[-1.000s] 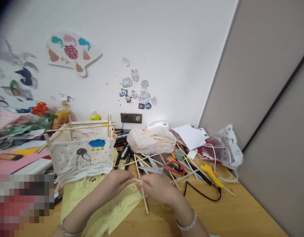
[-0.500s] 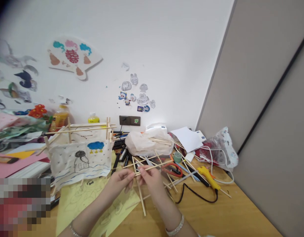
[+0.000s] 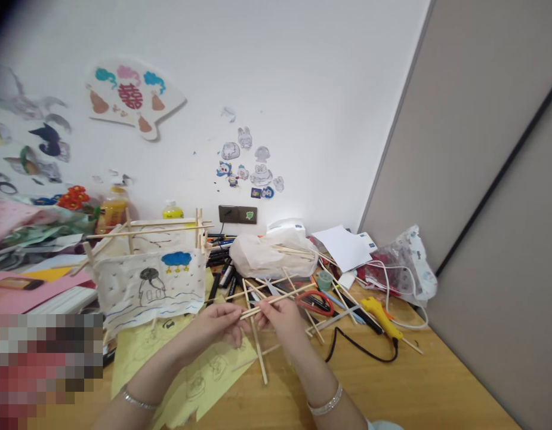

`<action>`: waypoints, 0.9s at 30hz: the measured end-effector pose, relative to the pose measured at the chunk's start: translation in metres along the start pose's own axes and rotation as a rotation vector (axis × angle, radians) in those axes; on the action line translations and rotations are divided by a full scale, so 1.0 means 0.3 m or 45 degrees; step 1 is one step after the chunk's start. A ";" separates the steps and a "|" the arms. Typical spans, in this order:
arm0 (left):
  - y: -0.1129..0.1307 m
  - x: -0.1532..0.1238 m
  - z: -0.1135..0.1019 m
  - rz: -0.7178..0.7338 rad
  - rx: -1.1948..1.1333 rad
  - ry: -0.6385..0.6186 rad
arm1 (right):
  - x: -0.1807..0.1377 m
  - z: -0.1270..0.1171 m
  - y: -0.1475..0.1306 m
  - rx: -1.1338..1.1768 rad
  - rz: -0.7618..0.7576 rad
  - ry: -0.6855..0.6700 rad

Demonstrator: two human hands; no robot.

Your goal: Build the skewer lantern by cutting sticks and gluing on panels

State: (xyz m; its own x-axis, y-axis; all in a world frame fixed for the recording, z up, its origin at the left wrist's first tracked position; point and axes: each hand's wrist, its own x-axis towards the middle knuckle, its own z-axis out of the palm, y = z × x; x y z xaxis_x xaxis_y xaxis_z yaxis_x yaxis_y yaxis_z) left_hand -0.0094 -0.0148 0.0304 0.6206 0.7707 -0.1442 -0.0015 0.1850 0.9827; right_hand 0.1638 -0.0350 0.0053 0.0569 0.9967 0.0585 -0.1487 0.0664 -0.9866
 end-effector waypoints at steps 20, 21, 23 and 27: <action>-0.037 0.018 0.005 0.059 0.418 -0.118 | 0.010 -0.001 0.031 0.070 0.047 -0.166; -0.048 0.020 0.003 0.062 0.466 -0.146 | 0.009 0.004 0.034 0.057 0.047 -0.194; -0.067 0.027 0.003 0.087 0.546 -0.152 | 0.007 0.010 0.036 0.023 0.043 -0.240; -0.074 0.036 0.006 0.120 0.513 -0.124 | 0.016 -0.024 0.013 -0.146 -0.019 -0.250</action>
State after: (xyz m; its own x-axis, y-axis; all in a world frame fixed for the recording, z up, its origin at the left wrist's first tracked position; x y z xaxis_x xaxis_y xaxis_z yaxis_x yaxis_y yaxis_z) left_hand -0.0013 -0.0116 0.0074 0.7039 0.7078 -0.0589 0.2326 -0.1514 0.9607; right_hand 0.1707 -0.0303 0.0008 -0.1364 0.9865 0.0904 -0.0358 0.0862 -0.9956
